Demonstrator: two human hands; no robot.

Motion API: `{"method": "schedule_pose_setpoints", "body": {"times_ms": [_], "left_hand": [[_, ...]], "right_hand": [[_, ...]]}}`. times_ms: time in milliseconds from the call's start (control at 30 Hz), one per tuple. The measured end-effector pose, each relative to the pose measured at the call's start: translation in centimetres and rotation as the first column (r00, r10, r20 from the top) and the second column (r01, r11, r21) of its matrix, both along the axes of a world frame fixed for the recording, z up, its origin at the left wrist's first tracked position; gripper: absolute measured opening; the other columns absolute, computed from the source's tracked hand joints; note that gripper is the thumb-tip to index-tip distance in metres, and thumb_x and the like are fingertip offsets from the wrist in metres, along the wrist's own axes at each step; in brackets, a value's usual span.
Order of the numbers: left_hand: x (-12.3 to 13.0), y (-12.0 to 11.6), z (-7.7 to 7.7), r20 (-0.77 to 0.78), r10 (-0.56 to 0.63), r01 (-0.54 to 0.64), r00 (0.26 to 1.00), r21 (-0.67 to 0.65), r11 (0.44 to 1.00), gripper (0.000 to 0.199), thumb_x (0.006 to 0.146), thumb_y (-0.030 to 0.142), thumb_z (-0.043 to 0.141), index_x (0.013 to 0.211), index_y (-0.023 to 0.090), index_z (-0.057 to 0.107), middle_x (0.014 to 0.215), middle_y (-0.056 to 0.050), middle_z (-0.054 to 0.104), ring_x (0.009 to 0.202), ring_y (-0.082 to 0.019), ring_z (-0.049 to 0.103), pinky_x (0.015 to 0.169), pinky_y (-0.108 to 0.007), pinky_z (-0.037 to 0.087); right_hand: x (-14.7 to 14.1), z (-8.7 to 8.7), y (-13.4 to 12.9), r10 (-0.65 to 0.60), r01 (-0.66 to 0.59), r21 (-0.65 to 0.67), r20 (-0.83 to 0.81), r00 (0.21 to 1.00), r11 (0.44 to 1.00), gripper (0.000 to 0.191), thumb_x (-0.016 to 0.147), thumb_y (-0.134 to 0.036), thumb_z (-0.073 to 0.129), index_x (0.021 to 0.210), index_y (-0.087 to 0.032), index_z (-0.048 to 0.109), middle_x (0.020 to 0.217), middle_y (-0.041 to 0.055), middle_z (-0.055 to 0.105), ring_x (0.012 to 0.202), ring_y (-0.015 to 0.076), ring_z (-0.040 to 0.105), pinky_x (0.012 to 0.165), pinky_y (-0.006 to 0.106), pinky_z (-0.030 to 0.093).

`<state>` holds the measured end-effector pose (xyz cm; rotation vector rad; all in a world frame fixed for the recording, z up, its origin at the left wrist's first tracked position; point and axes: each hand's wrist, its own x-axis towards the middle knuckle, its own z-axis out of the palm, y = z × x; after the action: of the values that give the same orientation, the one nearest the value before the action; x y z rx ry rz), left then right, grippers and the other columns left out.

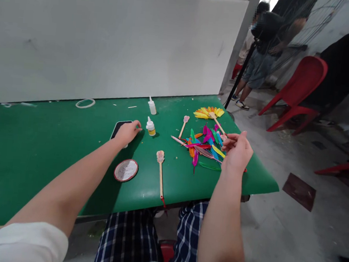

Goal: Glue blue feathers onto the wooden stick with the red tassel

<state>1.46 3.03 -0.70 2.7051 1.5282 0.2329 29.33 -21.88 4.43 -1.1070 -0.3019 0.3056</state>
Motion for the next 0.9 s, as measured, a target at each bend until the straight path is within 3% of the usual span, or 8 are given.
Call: {"method": "schedule_pose_setpoints", "body": {"times_ms": [200, 433, 667, 900], "left_hand": [[1.2, 1.1, -0.1, -0.044, -0.024, 0.025, 0.999, 0.026, 0.999, 0.031, 0.081, 0.04, 0.046, 0.086, 0.018, 0.067, 0.085, -0.009, 0.069, 0.086, -0.024, 0.06, 0.075, -0.03, 0.042], [1.3, 2.2, -0.9, -0.046, -0.059, 0.06, 0.997, 0.022, 0.998, 0.033, 0.078, 0.026, 0.044, 0.097, 0.018, 0.07, 0.104, -0.01, 0.067, 0.098, -0.025, 0.059, 0.087, -0.032, 0.043], [1.2, 1.9, -1.1, -0.035, -0.023, 0.023, 0.999, -0.005, 1.0, 0.037, 0.081, 0.03, 0.042, 0.107, 0.019, 0.067, 0.105, -0.011, 0.068, 0.095, -0.029, 0.062, 0.077, -0.033, 0.045], [1.4, 1.8, -0.7, -0.042, -0.048, 0.048, 0.998, 0.017, 0.999, 0.037, 0.081, 0.031, 0.044, 0.104, 0.017, 0.069, 0.098, -0.013, 0.068, 0.095, -0.029, 0.06, 0.08, -0.034, 0.044]], "right_hand": [[1.1, -0.2, -0.4, -0.022, 0.022, -0.012, -0.016, 1.0, 1.0, 0.042, 0.077, -0.056, 0.051, 0.064, -0.017, 0.056, 0.043, -0.005, 0.051, 0.033, 0.0065, 0.044, 0.033, 0.019, 0.034], [1.8, -0.2, -1.1, -0.042, 0.041, -0.009, -0.04, 0.998, 0.999, 0.039, 0.076, -0.053, 0.054, 0.064, -0.016, 0.058, 0.044, -0.0045, 0.052, 0.035, 0.0067, 0.046, 0.033, 0.019, 0.034], [2.0, -0.3, -1.4, -0.062, 0.063, 0.014, -0.025, 0.998, 0.998, 0.026, 0.074, -0.038, 0.061, 0.082, -0.014, 0.065, 0.045, -0.0062, 0.055, 0.034, 0.0045, 0.042, 0.034, 0.017, 0.033], [2.5, -0.6, -1.6, -0.088, 0.088, 0.011, -0.025, 0.996, 0.996, 0.027, 0.07, -0.029, 0.062, 0.092, -0.014, 0.065, 0.044, -0.0071, 0.056, 0.033, 0.0052, 0.042, 0.034, 0.017, 0.034]]}}
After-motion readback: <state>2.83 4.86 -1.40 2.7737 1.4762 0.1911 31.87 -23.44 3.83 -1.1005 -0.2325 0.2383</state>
